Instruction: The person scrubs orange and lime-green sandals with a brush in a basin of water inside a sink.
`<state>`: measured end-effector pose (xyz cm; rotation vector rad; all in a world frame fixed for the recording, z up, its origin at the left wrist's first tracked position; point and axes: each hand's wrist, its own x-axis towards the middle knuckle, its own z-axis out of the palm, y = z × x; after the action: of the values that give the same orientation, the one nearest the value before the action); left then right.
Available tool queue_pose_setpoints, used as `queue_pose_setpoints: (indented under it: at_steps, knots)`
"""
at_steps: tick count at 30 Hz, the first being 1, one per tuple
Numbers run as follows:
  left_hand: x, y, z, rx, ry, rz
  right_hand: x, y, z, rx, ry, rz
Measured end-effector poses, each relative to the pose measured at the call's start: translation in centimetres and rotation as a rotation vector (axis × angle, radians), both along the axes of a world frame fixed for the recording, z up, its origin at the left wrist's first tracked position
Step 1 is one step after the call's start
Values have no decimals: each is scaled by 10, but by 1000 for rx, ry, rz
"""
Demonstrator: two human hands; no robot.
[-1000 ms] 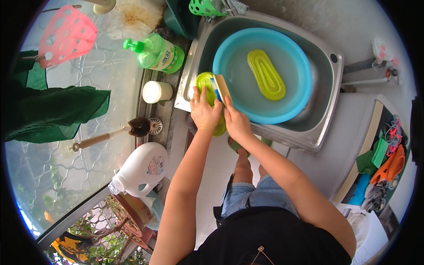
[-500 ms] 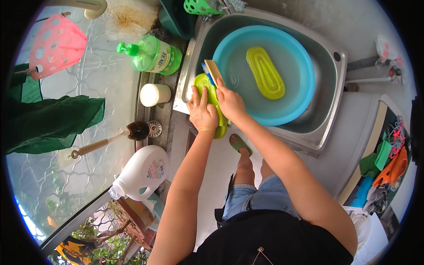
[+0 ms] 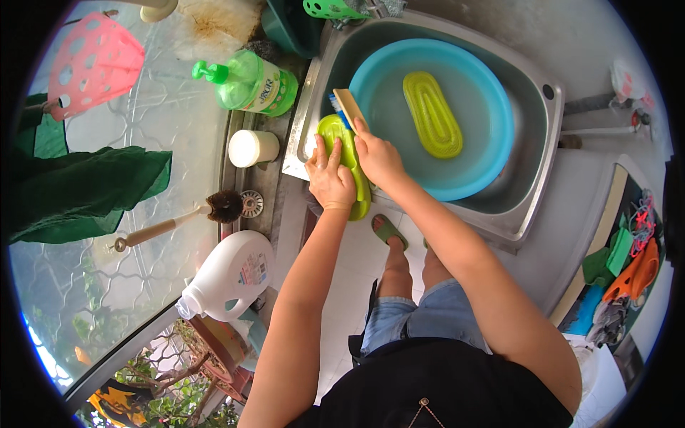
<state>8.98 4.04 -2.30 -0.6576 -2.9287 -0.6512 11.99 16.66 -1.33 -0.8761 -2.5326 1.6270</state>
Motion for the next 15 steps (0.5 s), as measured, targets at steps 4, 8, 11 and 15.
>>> queue_pose_setpoints:
  at_steps: [4, 8, 11, 15]
  knots:
    - [-7, -6, 0, 28, 40, -13, 89, -26, -3, 75, 246, -8]
    - [-6, -14, 1, 92, 79, -109, 108, -8, 15, -97, -21, 66]
    - [-17, -22, 13, 117, 53, -343, 67, 19, 22, 36, -1, -92]
    - [-32, -34, 30, 143, 5, -594, 9, 30, 9, 77, 59, -108]
